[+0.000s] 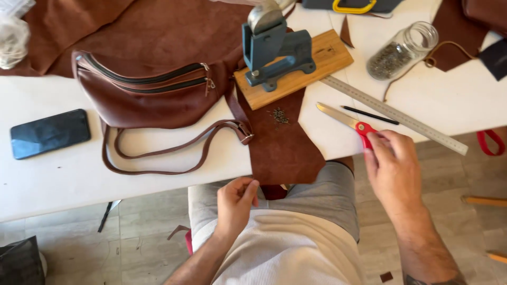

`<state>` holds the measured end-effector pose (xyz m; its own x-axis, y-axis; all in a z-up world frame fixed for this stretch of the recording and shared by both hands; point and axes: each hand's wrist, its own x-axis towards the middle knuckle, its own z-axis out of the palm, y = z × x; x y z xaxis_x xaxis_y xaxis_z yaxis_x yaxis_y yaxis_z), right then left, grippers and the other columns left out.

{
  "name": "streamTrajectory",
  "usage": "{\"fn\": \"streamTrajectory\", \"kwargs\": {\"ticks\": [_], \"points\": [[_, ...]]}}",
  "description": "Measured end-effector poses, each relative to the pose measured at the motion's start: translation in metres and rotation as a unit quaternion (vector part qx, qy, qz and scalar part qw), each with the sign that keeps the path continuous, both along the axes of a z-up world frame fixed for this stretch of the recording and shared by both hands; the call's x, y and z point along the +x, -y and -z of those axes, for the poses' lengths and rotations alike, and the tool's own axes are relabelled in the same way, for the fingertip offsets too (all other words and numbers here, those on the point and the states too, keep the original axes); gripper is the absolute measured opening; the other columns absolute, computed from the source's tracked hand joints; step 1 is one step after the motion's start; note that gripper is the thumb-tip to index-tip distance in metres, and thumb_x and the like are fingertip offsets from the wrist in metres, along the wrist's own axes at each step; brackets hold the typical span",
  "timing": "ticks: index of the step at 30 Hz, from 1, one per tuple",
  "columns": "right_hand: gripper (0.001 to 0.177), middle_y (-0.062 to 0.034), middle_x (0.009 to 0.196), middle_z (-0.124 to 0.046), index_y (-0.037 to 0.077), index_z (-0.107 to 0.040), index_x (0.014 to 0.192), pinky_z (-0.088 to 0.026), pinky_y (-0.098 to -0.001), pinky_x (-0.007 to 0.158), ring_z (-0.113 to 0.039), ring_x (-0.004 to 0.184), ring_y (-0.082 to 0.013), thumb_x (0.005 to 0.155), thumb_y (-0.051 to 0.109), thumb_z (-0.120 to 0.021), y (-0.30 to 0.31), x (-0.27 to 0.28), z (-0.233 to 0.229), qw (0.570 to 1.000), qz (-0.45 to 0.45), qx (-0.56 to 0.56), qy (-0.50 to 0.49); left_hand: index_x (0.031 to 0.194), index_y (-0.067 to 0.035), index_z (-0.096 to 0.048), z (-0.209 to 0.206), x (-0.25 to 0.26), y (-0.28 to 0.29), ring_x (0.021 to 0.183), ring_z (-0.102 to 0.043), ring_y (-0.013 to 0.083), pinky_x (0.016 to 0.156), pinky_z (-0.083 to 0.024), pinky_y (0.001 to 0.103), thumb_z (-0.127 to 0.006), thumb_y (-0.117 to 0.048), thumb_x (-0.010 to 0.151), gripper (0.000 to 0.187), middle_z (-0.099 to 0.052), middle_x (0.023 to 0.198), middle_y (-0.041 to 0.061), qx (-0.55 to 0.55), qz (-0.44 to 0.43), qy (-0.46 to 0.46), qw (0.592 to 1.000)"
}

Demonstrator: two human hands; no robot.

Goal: Trimming leather edges and assembling a leather bag using scissors and a hand press

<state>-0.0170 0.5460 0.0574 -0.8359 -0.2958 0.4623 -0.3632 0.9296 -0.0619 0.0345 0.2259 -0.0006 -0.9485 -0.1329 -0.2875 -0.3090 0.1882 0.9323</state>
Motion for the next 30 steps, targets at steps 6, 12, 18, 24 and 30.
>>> {"fn": "streamTrajectory", "kwargs": {"ticks": [6, 12, 18, 24, 30], "points": [[0.056, -0.0104, 0.121, -0.069, 0.007, -0.070, 0.137, -0.056, -0.0421, 0.095, -0.064, 0.108, -0.0305, 0.083, 0.014, -0.077, -0.028, -0.006, 0.011, 0.985, 0.063, 0.120, 0.105, 0.063, -0.009, -0.064, 0.007, -0.002, -0.010, 0.047, -0.045, 0.0048, 0.054, -0.040, 0.026, -0.066, -0.015, 0.097, 0.035, -0.061, 0.048, -0.002, 0.059, 0.042, 0.001, 0.997], [0.075, 0.0043, 0.117, -0.069, 0.027, -0.061, 0.153, -0.064, -0.0370, 0.066, -0.073, 0.086, -0.0216, 0.081, 0.042, -0.074, -0.041, -0.018, 0.019, 0.938, 0.135, 0.275, 0.160, 0.065, -0.011, -0.063, -0.001, -0.006, -0.001, 0.048, -0.042, 0.0038, 0.053, -0.039, 0.025, -0.064, -0.013, 0.096, 0.031, -0.061, 0.050, -0.004, 0.059, 0.064, 0.009, 0.996], [0.046, -0.0107, 0.095, -0.070, 0.000, -0.072, 0.133, -0.053, -0.0308, 0.080, -0.063, 0.074, -0.0197, 0.088, 0.006, -0.077, -0.031, 0.032, -0.004, 0.939, 0.108, -0.166, 0.280, 0.067, -0.008, -0.058, -0.002, -0.013, 0.014, 0.054, -0.051, 0.0076, 0.058, -0.043, 0.027, -0.058, -0.008, 0.098, 0.031, -0.061, 0.056, -0.001, 0.104, 0.110, 0.005, 0.988], [0.075, -0.0222, 0.074, -0.086, 0.008, -0.068, 0.144, -0.061, -0.0421, 0.046, -0.075, 0.056, -0.0299, 0.071, -0.011, -0.074, 0.034, 0.112, 0.000, 0.593, 0.151, -0.601, 0.514, 0.076, -0.006, -0.074, 0.009, -0.012, 0.024, 0.047, -0.049, 0.0045, 0.052, -0.045, 0.024, -0.070, -0.009, 0.096, 0.021, -0.058, 0.048, -0.002, 0.141, 0.088, 0.049, 0.985], [0.076, -0.0212, 0.075, -0.066, 0.002, -0.067, 0.146, -0.044, -0.0274, 0.044, -0.058, 0.054, -0.0196, 0.075, -0.021, -0.083, 0.097, 0.174, 0.045, 0.391, 0.169, -0.653, 0.626, 0.076, -0.007, -0.074, 0.021, -0.008, 0.024, 0.045, -0.045, 0.0035, 0.047, -0.041, 0.023, -0.073, -0.009, 0.094, 0.018, -0.056, 0.047, -0.001, 0.167, 0.086, 0.054, 0.981]]}}
